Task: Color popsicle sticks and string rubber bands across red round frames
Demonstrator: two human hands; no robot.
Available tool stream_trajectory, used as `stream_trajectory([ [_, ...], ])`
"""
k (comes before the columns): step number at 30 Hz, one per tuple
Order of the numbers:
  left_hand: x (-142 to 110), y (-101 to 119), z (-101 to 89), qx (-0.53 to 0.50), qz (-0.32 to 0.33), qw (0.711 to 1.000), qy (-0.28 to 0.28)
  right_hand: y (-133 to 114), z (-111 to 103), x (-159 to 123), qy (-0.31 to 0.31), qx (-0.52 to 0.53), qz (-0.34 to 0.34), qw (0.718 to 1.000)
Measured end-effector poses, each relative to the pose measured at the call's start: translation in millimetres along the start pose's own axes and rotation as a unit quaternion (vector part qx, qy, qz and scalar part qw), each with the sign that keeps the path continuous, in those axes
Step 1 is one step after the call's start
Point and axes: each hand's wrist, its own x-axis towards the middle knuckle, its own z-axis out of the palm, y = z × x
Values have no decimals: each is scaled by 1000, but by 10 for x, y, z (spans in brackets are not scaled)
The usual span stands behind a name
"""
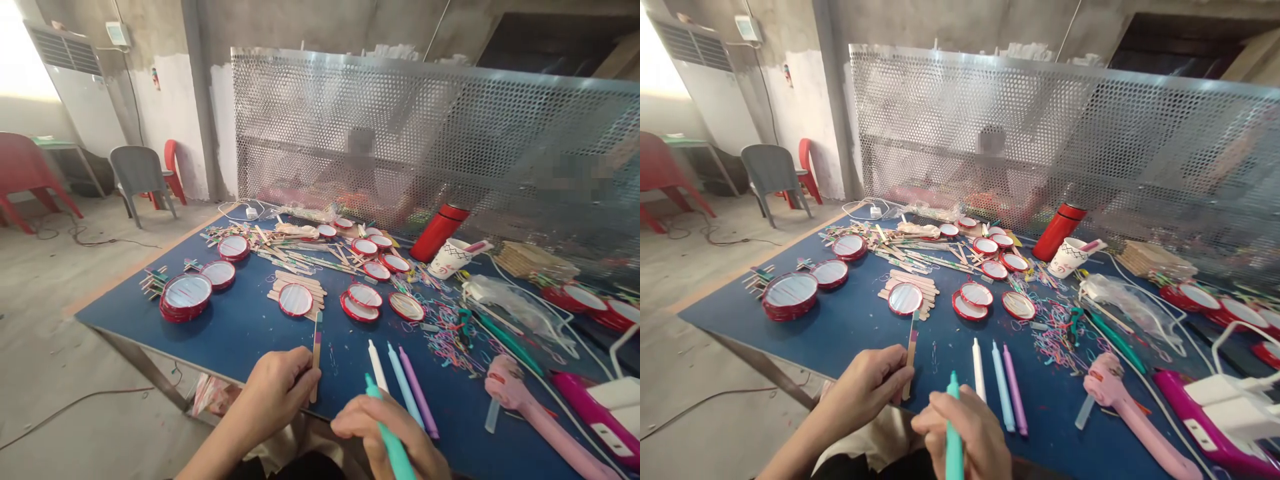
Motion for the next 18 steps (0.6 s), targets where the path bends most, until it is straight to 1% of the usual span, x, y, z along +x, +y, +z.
stream_trajectory([
  [2,-8,-9,7,-8,5,1000,4,22,195,-29,60,-11,-27,998],
  [4,-11,-21,15,-8,12,1000,10,47,338,-38,81,27,-34,996],
  [5,-10,-28,20,-6,15,1000,11,50,390,-37,87,52,-25,995],
  [7,-5,-41,32,-2,17,1000,10,29,464,-32,113,94,28,989],
  [10,0,-53,52,3,16,1000,8,-49,526,-16,150,117,116,975],
  [12,-3,-51,61,6,14,1000,6,-98,551,0,156,106,149,971],
  [16,-14,-37,66,9,0,1000,-7,-127,582,23,192,88,162,964],
  [18,-20,-37,66,10,0,1000,-13,-109,583,14,192,77,161,965],
])
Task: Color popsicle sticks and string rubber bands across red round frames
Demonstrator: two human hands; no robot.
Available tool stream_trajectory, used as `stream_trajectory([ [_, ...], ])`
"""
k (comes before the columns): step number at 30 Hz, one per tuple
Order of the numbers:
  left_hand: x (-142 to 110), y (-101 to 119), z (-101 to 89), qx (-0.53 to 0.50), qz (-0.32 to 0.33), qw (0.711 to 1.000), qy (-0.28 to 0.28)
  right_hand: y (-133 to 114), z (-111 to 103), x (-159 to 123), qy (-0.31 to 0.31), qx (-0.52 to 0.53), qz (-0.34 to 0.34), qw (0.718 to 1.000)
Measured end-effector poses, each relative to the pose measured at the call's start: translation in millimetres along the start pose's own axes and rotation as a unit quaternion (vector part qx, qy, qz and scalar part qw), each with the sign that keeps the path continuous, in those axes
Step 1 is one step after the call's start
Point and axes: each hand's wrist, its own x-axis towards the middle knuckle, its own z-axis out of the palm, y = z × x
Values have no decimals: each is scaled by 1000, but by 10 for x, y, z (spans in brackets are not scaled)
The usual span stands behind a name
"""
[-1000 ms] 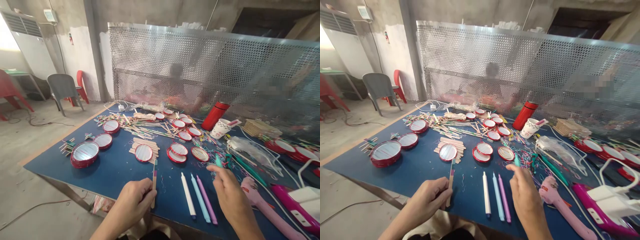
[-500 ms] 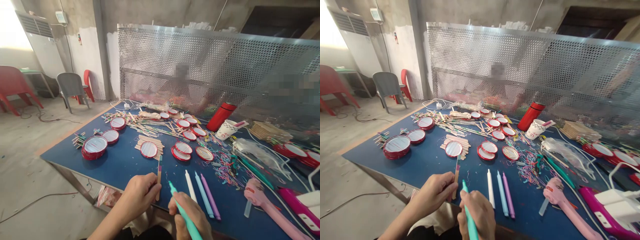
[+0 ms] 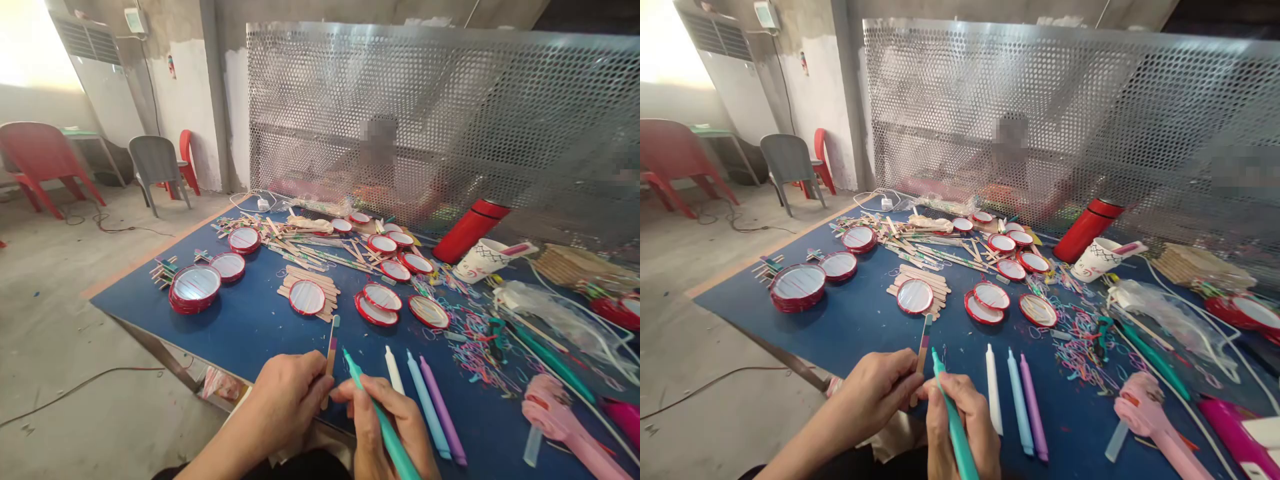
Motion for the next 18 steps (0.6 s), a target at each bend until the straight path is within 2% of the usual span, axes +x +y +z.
stream_trajectory([
  [4,-5,-14,-4,-8,26,1000,5,62,-44,-14,-40,-75,-30,996],
  [10,-1,-2,-25,-8,25,1000,5,95,-78,8,-52,-113,-83,989],
  [14,-1,23,-35,-19,18,1000,0,101,-86,12,-61,-119,-79,988],
  [18,0,33,-33,-13,5,1000,-8,109,-99,-7,-41,-118,-36,992],
])
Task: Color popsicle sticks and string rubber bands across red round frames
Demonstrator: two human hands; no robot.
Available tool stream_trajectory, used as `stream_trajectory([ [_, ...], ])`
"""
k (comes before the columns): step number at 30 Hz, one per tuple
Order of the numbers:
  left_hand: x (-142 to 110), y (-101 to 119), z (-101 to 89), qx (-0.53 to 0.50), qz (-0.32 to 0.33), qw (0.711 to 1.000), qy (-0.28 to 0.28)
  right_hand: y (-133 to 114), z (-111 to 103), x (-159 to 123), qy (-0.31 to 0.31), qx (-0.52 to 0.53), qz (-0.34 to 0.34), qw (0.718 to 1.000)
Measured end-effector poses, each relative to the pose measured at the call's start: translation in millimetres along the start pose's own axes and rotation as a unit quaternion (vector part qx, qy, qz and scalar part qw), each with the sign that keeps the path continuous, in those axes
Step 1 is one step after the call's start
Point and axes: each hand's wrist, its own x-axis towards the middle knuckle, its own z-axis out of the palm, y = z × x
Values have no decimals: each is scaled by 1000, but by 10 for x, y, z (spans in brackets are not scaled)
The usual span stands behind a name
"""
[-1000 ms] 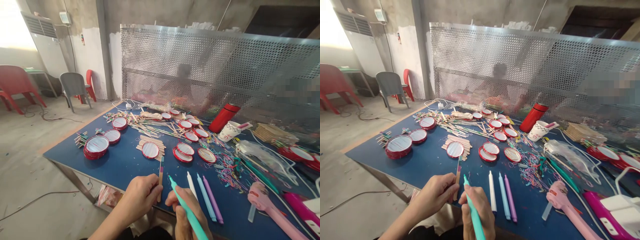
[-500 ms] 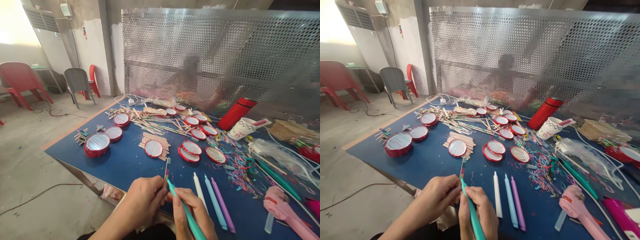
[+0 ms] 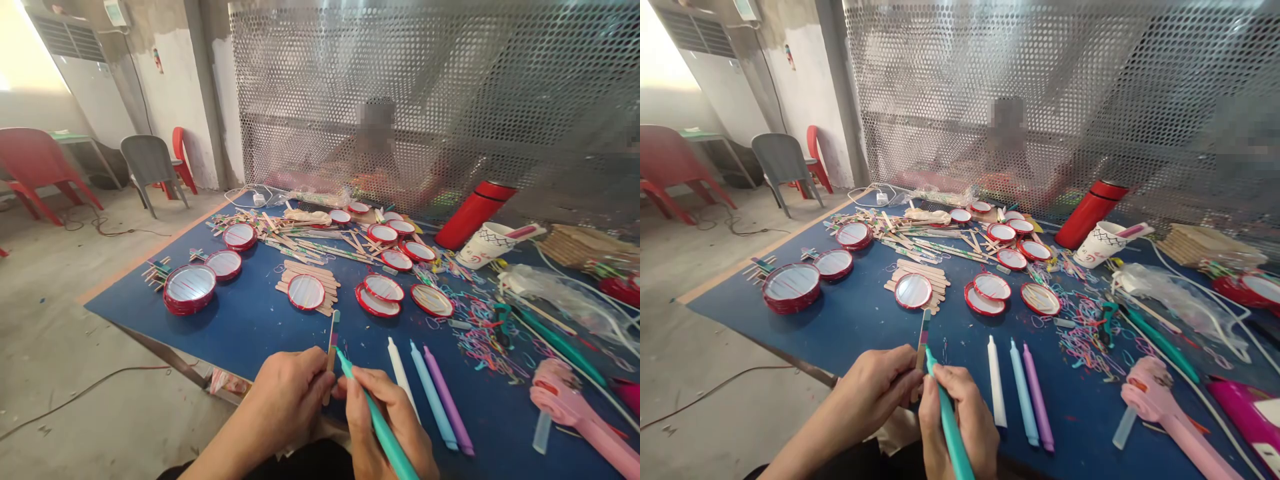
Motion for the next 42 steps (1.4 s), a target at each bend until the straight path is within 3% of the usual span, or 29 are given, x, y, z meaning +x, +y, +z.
stream_trajectory([
  [8,1,-27,13,-11,23,1000,12,-22,30,9,-5,25,-9,1000],
  [15,16,-25,12,-2,-2,1000,-6,-41,71,-14,42,44,62,996],
  [21,0,-25,3,-17,13,1000,2,-27,58,-7,14,39,21,999],
  [42,24,-14,8,-21,0,1000,-1,-25,57,-5,24,2,21,1000],
])
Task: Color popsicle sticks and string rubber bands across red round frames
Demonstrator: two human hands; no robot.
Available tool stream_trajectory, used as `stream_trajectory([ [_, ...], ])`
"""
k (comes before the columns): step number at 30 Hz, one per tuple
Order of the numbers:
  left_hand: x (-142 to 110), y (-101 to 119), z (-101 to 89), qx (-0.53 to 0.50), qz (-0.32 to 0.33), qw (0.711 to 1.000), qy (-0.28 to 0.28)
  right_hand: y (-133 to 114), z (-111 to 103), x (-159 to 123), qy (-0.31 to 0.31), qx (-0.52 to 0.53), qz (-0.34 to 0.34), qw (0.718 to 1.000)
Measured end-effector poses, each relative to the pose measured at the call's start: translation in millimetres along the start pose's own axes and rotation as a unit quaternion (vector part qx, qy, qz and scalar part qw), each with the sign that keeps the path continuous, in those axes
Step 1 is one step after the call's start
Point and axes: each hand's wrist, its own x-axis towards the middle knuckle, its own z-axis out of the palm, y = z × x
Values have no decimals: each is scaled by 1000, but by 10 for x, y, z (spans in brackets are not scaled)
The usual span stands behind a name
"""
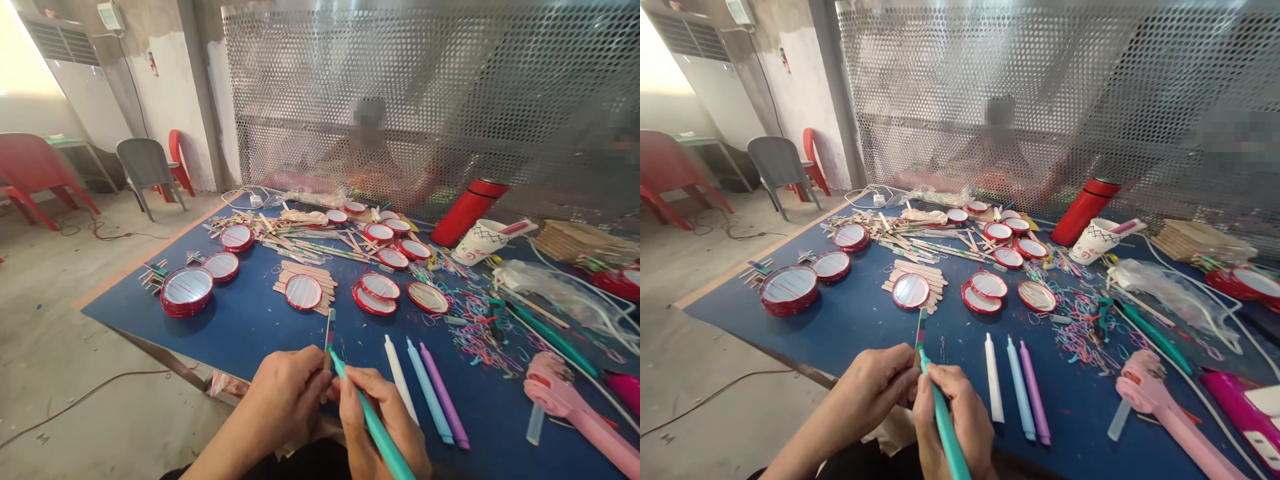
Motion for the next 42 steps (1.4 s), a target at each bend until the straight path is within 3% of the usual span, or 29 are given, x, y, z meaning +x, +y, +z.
stream_trajectory([
  [11,-4,1,-8,7,-8,1000,3,3,-5,-17,-3,21,18,1000],
  [25,-9,1,-20,3,-6,1000,2,0,-20,-12,-29,19,-11,999],
  [32,-1,9,-23,0,-4,1000,6,27,-16,-28,-4,21,2,1000],
  [42,-8,-17,-27,-29,24,999,7,-2,16,2,-18,25,-33,999],
])
